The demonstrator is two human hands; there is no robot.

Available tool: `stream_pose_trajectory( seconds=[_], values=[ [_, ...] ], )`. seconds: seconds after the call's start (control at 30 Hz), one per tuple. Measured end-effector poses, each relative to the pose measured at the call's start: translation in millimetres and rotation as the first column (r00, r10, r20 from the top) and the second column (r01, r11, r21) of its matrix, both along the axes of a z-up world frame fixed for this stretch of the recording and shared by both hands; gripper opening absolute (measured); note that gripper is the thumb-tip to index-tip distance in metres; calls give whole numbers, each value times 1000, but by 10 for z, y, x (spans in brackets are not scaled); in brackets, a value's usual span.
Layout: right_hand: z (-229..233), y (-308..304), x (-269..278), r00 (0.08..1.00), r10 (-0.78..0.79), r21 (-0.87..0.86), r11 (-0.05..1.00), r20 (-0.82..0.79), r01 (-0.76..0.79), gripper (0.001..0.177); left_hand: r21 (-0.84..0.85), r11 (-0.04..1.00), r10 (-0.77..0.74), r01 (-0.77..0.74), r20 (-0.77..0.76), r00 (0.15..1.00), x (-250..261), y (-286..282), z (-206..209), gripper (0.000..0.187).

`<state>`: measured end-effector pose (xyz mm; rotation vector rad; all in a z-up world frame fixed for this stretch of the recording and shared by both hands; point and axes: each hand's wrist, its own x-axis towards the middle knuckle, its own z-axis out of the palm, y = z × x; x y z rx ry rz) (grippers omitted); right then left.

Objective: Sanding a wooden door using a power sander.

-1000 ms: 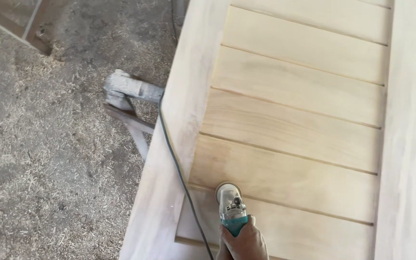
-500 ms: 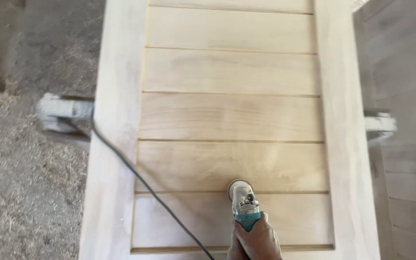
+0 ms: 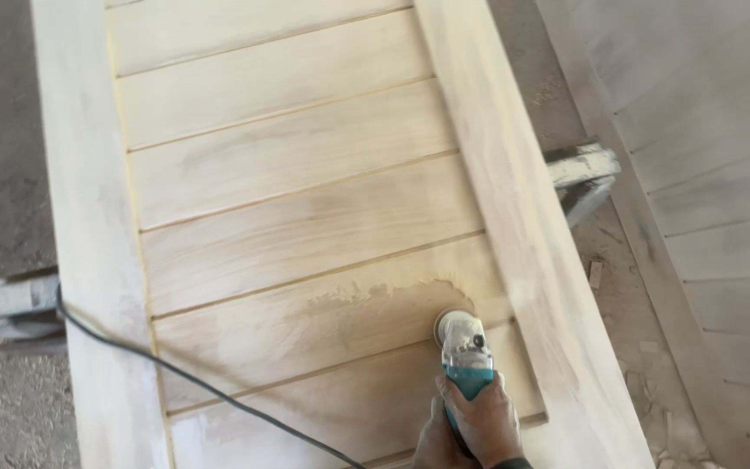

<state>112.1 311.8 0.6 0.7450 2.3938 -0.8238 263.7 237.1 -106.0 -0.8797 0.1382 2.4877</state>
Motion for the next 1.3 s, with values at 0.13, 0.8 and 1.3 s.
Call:
stream_pose_trajectory(
  seconds=[0.13, 0.8, 1.3],
  values=[
    [18, 44, -374, 983, -148, -51, 988, -107, 143, 80, -8, 995, -104, 104, -79, 991, -1349, -82, 636, 73],
    [372, 111, -552, 976, -208, -155, 968, -72, 195, 80, -787, 487, -746, 378, -150, 649, -1584, -96, 977, 92],
    [289, -565, -22, 985, -144, -154, 980, -90, 129, 73, -863, 454, -695, 224, -185, 695, -996, -771, 1109, 95]
  ],
)
